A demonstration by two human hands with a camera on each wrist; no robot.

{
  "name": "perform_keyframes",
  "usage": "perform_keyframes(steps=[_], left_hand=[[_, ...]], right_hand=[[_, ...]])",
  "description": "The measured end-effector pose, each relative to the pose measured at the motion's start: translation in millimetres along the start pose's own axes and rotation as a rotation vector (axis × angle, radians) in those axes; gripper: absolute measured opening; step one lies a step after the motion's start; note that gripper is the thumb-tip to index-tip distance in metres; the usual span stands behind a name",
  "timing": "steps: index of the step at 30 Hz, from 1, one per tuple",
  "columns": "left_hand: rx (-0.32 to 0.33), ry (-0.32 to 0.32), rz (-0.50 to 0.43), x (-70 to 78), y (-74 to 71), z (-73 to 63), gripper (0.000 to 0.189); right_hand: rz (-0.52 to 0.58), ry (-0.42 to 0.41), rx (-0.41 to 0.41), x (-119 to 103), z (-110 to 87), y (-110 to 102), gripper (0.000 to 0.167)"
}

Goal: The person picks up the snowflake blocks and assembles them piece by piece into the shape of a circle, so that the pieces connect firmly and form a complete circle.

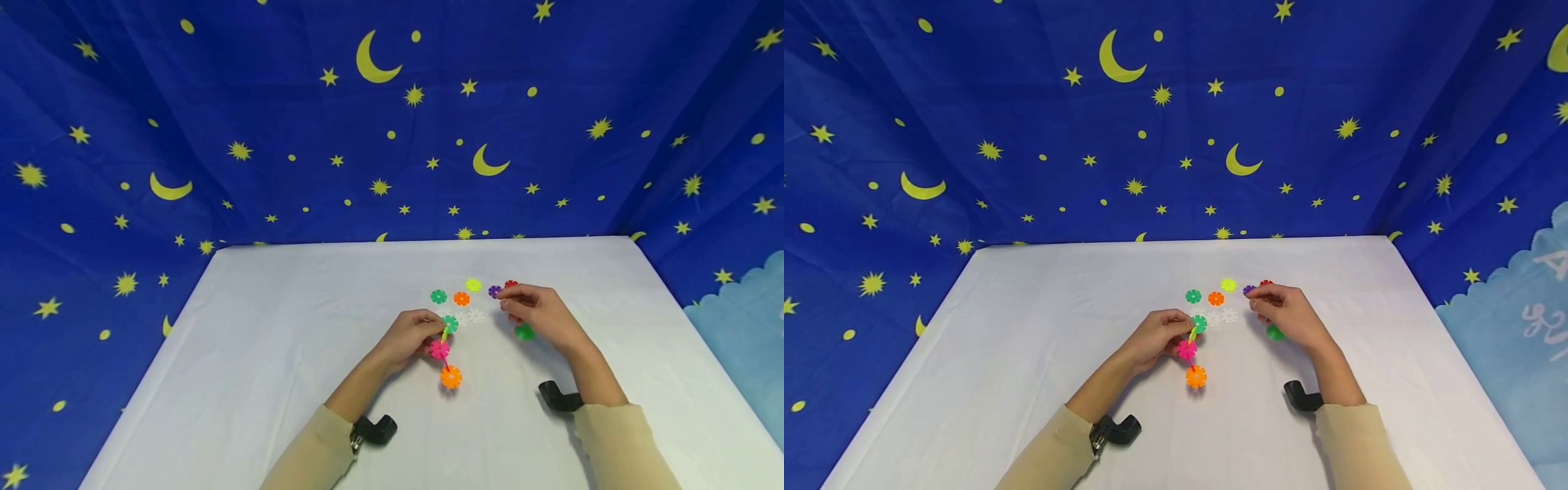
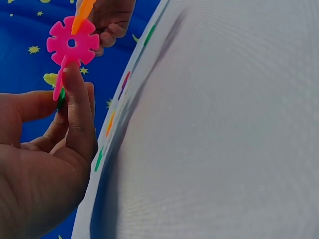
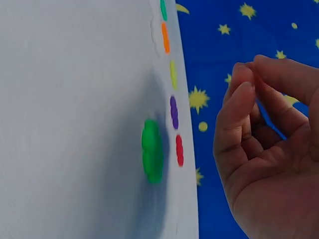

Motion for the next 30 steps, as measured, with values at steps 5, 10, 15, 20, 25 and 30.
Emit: perform_keyframes(steps=[5,10,15,20,25,30], left_hand=[[-0.010,0.000,-0.007,0.6,1.5,-0.2,0.019],[-0.007,0.001,-0.006,0.8,1.7,-0.4,0.019],[-0.002,0.006,0.000,1.0,0.6,-0.2,0.018],[-0.004,0.011,-0.001,1.0,0.4,-1.7,0.018],[0.017,-0.007,0.013,-1.2,-2.0,-2.7,0.019],[-0.003,0.010,0.005,-0.5,0.5,-0.9,0.019]], right_hand=[[-0.079,0.030,-0.039,13,-1.3,-9,0.033],[-0.183,0.066,-0.080,26,-3.0,-17,0.029],[-0.264,0.087,-0.082,34,-4.5,-28,0.029],[-0.314,0.083,-0.101,39,-4.9,-29,0.032],[-0.370,0.045,-0.149,35,-4.6,-21,0.031],[-0.410,0.053,-0.152,33,-6.2,-22,0.023]])
Point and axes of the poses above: each hand's wrist, its own z-axis towards the middle knuckle, its own y-axis out of the palm, x = y × z, the point moved 8 cm from there along z, towards the middle knuckle
